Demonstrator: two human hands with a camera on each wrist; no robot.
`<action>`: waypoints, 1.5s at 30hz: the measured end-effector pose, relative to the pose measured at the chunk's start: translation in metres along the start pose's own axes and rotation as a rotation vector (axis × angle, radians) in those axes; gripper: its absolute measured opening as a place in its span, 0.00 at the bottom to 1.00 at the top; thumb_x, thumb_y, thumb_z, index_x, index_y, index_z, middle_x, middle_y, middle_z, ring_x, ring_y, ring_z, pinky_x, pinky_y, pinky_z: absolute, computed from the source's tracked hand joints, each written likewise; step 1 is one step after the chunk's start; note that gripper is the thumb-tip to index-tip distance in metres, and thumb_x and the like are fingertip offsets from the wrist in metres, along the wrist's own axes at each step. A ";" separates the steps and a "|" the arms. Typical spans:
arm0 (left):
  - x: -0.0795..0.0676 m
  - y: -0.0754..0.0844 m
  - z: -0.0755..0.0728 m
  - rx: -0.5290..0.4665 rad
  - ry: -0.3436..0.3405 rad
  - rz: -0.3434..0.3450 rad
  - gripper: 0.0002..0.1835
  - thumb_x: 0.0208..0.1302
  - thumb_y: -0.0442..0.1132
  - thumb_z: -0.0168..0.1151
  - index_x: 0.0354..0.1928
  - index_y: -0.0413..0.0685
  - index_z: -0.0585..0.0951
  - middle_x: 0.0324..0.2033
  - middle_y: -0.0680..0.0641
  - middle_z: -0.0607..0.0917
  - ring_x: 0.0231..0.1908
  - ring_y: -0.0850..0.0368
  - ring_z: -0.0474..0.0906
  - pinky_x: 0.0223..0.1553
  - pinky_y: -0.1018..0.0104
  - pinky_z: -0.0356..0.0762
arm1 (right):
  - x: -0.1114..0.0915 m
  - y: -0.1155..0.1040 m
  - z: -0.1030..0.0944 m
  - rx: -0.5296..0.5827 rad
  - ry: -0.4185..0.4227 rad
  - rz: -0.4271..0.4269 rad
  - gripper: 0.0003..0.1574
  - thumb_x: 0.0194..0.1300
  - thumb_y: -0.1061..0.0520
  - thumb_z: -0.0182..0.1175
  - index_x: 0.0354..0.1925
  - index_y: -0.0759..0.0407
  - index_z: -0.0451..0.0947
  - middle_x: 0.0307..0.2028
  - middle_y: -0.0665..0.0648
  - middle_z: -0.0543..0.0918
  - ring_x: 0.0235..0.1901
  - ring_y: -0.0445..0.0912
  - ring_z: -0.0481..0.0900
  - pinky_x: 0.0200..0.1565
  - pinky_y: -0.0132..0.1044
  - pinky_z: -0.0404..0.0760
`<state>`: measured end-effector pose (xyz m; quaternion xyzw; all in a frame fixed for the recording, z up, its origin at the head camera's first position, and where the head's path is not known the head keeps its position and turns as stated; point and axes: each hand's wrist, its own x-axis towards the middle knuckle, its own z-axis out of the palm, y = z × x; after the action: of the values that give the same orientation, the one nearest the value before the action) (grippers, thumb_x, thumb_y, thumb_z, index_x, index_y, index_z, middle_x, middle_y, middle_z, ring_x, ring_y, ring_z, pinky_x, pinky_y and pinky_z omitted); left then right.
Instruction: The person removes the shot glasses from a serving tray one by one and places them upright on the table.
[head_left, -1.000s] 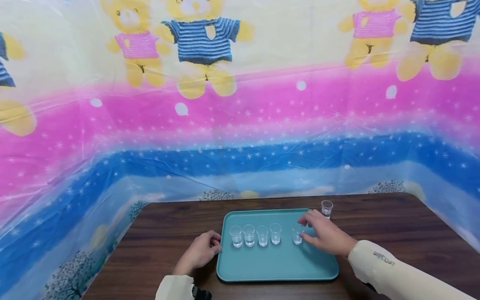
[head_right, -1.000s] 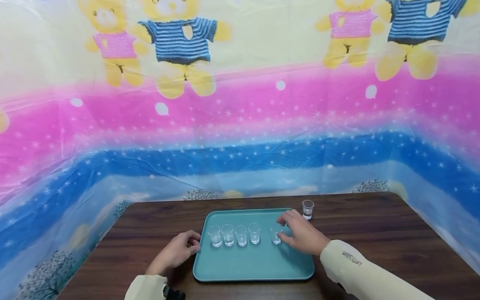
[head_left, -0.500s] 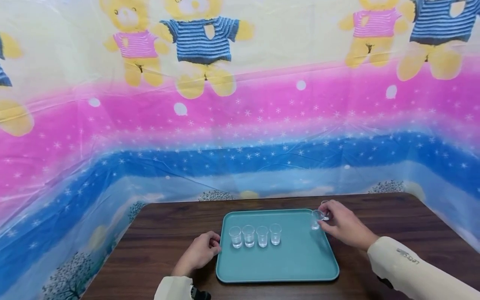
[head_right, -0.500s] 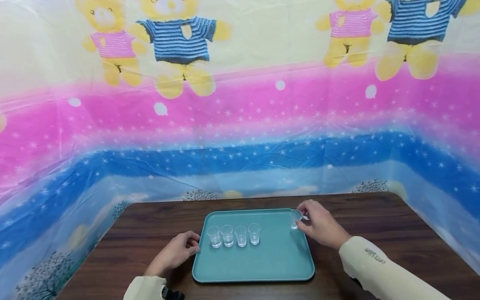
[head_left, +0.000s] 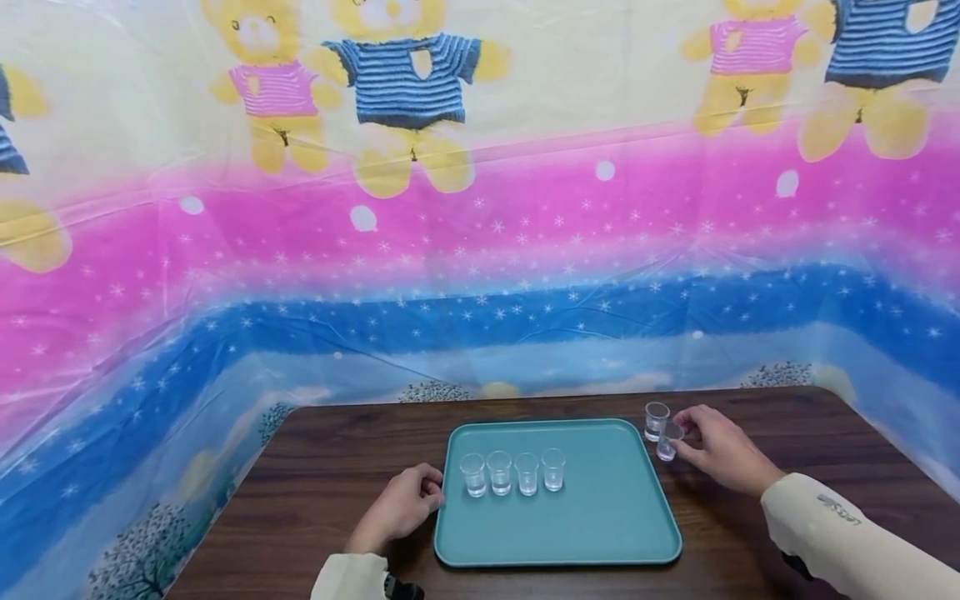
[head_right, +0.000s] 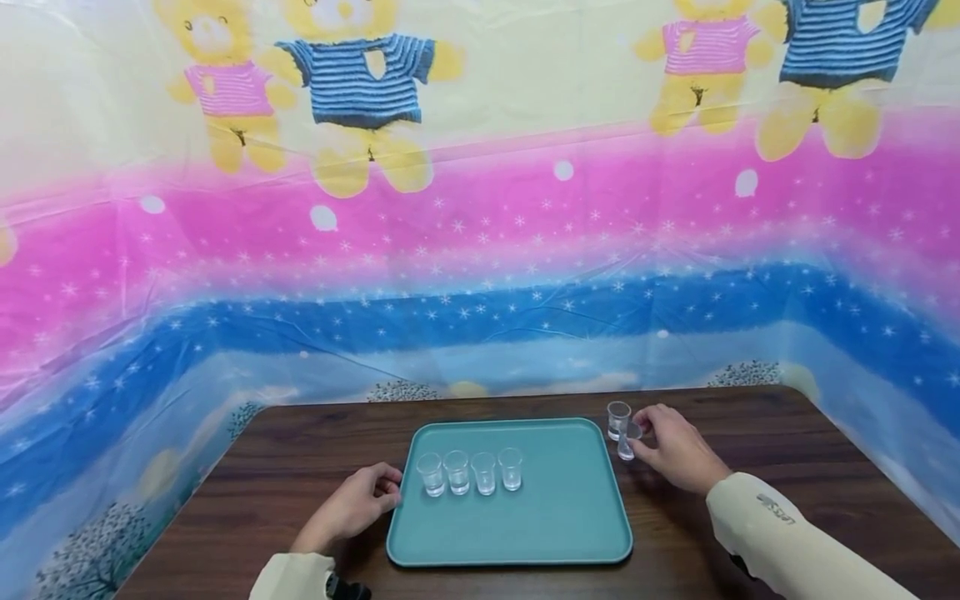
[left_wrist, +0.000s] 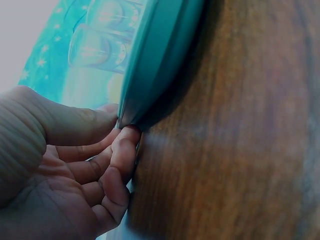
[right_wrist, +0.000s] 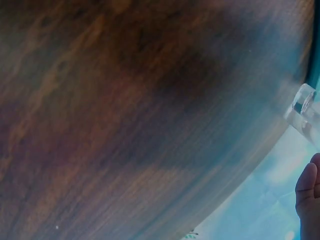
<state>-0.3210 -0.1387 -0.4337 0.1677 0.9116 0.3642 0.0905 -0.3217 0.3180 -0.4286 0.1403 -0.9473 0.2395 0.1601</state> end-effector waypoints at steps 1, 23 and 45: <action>0.000 0.000 0.000 -0.001 0.000 0.004 0.11 0.56 0.33 0.54 0.41 0.37 0.72 0.27 0.50 0.73 0.28 0.58 0.69 0.30 0.63 0.67 | 0.000 0.000 0.001 -0.003 -0.001 0.002 0.17 0.51 0.56 0.61 0.40 0.61 0.71 0.34 0.55 0.72 0.32 0.44 0.72 0.32 0.39 0.72; -0.001 -0.001 0.000 0.000 0.012 -0.005 0.11 0.56 0.33 0.55 0.41 0.37 0.72 0.27 0.51 0.74 0.27 0.58 0.69 0.30 0.63 0.67 | 0.011 -0.052 0.014 0.023 0.029 -0.242 0.24 0.52 0.47 0.60 0.47 0.50 0.70 0.39 0.45 0.69 0.35 0.39 0.66 0.31 0.35 0.70; -0.001 -0.003 0.000 -0.010 0.010 -0.013 0.11 0.56 0.33 0.54 0.41 0.37 0.72 0.27 0.50 0.74 0.27 0.57 0.69 0.29 0.63 0.67 | 0.027 -0.125 0.062 0.087 -0.150 -0.310 0.25 0.53 0.45 0.59 0.48 0.51 0.71 0.39 0.46 0.71 0.35 0.39 0.69 0.35 0.34 0.70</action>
<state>-0.3212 -0.1409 -0.4354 0.1594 0.9114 0.3688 0.0893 -0.3176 0.1763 -0.4193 0.3089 -0.9124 0.2415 0.1176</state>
